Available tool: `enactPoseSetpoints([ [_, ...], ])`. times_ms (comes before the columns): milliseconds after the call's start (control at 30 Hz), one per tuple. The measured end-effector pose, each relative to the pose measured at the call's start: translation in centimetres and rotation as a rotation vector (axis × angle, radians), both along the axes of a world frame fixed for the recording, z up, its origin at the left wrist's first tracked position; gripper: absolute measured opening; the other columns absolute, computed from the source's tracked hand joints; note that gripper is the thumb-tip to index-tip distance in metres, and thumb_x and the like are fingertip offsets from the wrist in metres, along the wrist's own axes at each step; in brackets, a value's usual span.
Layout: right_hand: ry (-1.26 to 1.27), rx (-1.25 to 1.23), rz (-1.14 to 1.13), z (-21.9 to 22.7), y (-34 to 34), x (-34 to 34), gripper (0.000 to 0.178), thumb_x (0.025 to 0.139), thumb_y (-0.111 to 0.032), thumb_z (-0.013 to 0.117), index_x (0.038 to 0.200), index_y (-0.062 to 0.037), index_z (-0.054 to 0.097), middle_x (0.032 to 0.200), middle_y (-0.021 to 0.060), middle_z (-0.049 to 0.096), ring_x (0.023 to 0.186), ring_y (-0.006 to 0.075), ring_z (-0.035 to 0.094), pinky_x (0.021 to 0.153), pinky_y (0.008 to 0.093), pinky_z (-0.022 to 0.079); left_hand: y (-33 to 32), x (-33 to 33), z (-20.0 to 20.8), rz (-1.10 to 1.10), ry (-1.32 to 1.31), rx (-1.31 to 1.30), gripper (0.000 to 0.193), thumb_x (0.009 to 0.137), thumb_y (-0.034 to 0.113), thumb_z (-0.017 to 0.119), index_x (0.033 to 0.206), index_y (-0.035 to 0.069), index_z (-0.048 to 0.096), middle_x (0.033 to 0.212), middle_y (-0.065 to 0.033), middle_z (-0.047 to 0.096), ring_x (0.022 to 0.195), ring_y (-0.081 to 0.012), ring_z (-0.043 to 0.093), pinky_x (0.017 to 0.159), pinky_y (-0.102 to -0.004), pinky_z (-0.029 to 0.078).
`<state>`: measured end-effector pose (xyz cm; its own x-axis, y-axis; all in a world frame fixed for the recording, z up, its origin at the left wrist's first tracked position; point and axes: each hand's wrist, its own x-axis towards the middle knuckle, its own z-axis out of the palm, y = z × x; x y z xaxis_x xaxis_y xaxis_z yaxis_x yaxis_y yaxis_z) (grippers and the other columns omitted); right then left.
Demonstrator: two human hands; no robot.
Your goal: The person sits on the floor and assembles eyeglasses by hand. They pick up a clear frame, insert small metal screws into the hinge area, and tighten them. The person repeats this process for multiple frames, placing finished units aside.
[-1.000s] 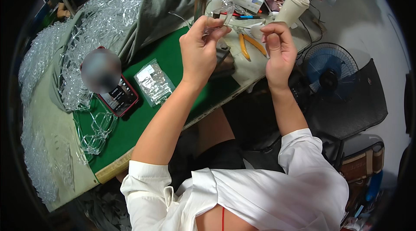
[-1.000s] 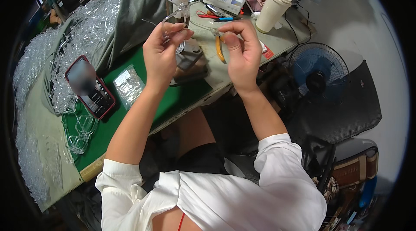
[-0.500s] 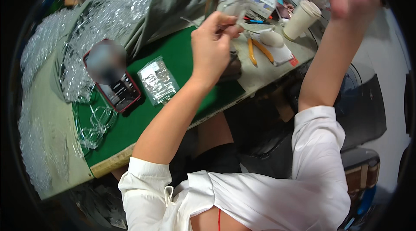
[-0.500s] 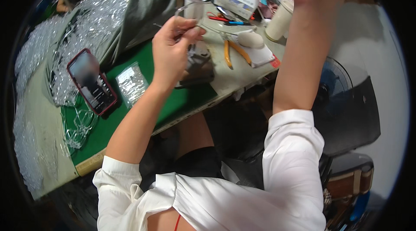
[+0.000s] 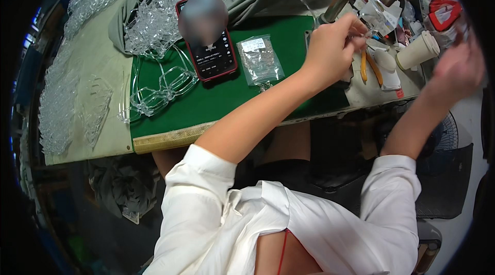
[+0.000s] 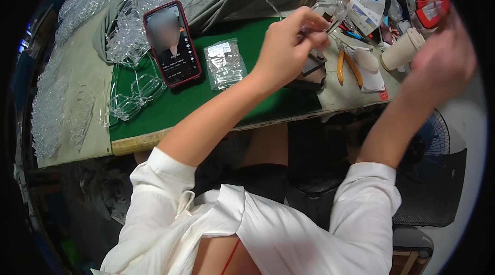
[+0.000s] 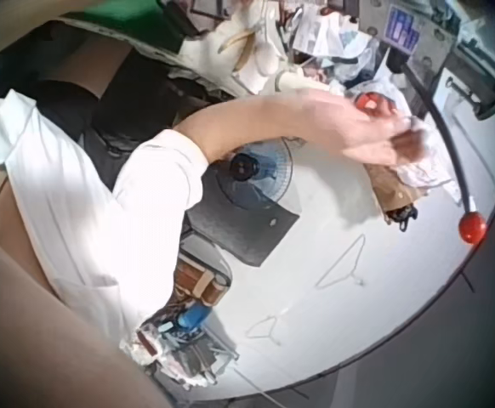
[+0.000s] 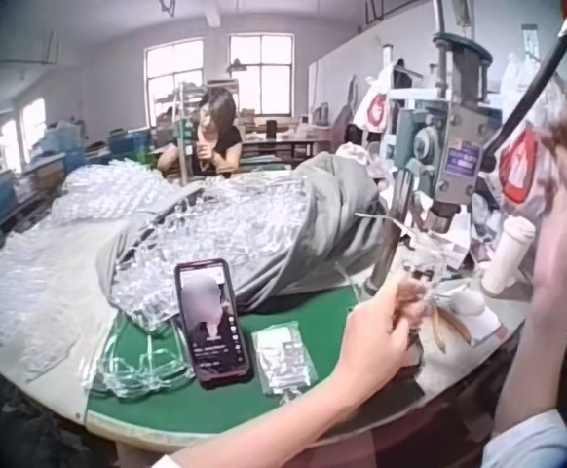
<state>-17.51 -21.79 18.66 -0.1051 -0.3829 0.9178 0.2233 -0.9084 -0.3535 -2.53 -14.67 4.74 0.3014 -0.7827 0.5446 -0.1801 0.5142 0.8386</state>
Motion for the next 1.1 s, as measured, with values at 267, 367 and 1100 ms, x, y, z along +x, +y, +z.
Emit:
enactPoseSetpoints([
  [267,1.213,-0.066,0.295,-18.9,8.7,2.7,0.043,0.076,-0.023,0.074,0.117,-0.0111,0.066,0.094,0.0092,0.055,0.084,0.0273,0.056,0.072,0.0364,0.048,19.6,6.4,1.3,-0.076,-0.298,0.151,0.085,0.065,-0.021,0.039,0.146,0.001,0.025,0.118,-0.0202,0.056,0.096,-0.03,0.063,0.092,-0.039,0.048],
  [367,1.287,-0.269,0.222,-19.6,8.8,2.7,0.055,0.079,-0.046,0.066,0.124,-0.0148,0.064,0.097,0.0083,0.053,0.086,0.0268,0.051,0.075,0.0373,0.045,24.4,8.9,2.4,0.321,-0.743,0.172,0.044,0.071,-0.003,0.06,0.115,-0.002,0.064,0.094,-0.0136,0.063,0.083,-0.0314,0.062,0.078,-0.0394,0.05],
  [1100,1.269,-0.187,0.211,-19.6,8.9,2.3,0.066,0.074,-0.049,0.068,0.124,-0.0071,0.061,0.102,0.0102,0.055,0.093,0.0291,0.052,0.082,0.0393,0.045,29.0,10.0,-0.1,0.137,0.244,-0.007,0.029,0.094,0.019,0.057,0.113,-0.001,0.05,0.078,-0.0219,0.062,0.062,-0.0172,0.06,0.039,-0.0186,0.038],
])
